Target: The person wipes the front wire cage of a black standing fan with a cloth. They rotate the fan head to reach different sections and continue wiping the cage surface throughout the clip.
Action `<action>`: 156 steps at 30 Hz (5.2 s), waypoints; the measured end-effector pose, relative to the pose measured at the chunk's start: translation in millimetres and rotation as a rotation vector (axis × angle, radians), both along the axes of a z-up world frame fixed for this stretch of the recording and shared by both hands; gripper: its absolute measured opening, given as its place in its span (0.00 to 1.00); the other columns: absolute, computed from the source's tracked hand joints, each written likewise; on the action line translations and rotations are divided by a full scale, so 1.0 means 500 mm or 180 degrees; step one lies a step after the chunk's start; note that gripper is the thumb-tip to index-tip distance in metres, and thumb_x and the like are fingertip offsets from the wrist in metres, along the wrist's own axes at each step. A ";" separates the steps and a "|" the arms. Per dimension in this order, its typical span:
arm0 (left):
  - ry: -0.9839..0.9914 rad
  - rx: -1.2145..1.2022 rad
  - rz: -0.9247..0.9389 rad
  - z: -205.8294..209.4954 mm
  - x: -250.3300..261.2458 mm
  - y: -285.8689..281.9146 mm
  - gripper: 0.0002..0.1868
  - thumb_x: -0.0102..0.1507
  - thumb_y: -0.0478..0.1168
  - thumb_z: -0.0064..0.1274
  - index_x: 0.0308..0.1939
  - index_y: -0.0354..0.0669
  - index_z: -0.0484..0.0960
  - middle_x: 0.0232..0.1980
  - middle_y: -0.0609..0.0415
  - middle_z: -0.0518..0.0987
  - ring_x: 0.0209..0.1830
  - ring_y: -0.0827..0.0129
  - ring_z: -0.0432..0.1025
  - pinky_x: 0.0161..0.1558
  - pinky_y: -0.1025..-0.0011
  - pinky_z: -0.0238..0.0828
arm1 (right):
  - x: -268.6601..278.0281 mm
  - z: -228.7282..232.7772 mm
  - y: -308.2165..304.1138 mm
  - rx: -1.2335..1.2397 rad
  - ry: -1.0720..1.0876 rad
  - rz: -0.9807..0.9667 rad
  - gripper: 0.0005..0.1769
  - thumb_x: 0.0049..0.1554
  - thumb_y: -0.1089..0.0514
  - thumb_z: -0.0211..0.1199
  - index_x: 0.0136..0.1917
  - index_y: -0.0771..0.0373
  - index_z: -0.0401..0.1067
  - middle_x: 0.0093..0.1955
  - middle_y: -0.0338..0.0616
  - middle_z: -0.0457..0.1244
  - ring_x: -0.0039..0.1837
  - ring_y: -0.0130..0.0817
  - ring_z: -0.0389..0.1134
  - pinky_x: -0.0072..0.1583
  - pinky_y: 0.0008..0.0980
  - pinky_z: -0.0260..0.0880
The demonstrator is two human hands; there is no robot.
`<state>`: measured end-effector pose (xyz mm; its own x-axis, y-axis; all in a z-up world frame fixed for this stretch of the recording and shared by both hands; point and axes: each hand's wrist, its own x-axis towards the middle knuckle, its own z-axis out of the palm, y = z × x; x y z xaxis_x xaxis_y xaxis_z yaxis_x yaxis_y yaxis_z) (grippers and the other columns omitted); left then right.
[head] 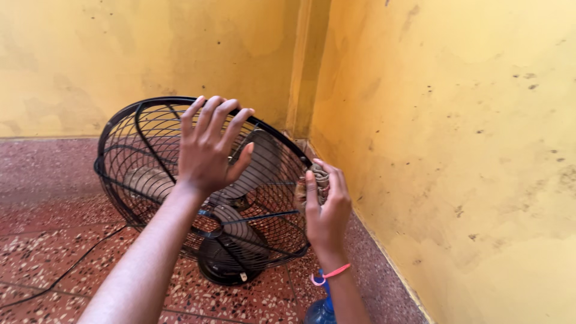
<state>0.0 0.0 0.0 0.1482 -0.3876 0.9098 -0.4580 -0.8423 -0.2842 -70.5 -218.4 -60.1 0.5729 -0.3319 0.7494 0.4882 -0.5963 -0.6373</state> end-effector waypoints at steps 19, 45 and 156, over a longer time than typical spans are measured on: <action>0.0121 -0.0080 0.0038 0.008 -0.018 -0.001 0.28 0.64 0.52 0.47 0.67 0.47 0.74 0.65 0.48 0.73 0.72 0.54 0.63 0.76 0.47 0.48 | 0.053 0.049 0.038 -0.0580 -0.0318 -0.0290 0.18 0.67 0.49 0.56 0.54 0.66 0.76 0.49 0.49 0.71 0.51 0.40 0.73 0.55 0.36 0.74; 0.0176 -0.0154 -0.0095 0.012 -0.031 -0.001 0.27 0.65 0.48 0.45 0.67 0.47 0.74 0.65 0.48 0.73 0.73 0.56 0.64 0.78 0.50 0.48 | 0.061 0.075 0.057 -0.0857 -0.0609 -0.0153 0.16 0.67 0.52 0.56 0.57 0.66 0.75 0.52 0.50 0.70 0.54 0.39 0.73 0.57 0.36 0.75; 0.0085 0.0003 -0.0130 -0.001 -0.006 0.019 0.26 0.69 0.50 0.42 0.69 0.45 0.73 0.67 0.47 0.71 0.74 0.52 0.63 0.78 0.48 0.46 | -0.003 -0.360 -0.015 -0.0861 -0.1625 -0.0605 0.36 0.62 0.61 0.64 0.79 0.52 0.53 0.74 0.63 0.43 0.82 0.57 0.45 0.81 0.55 0.53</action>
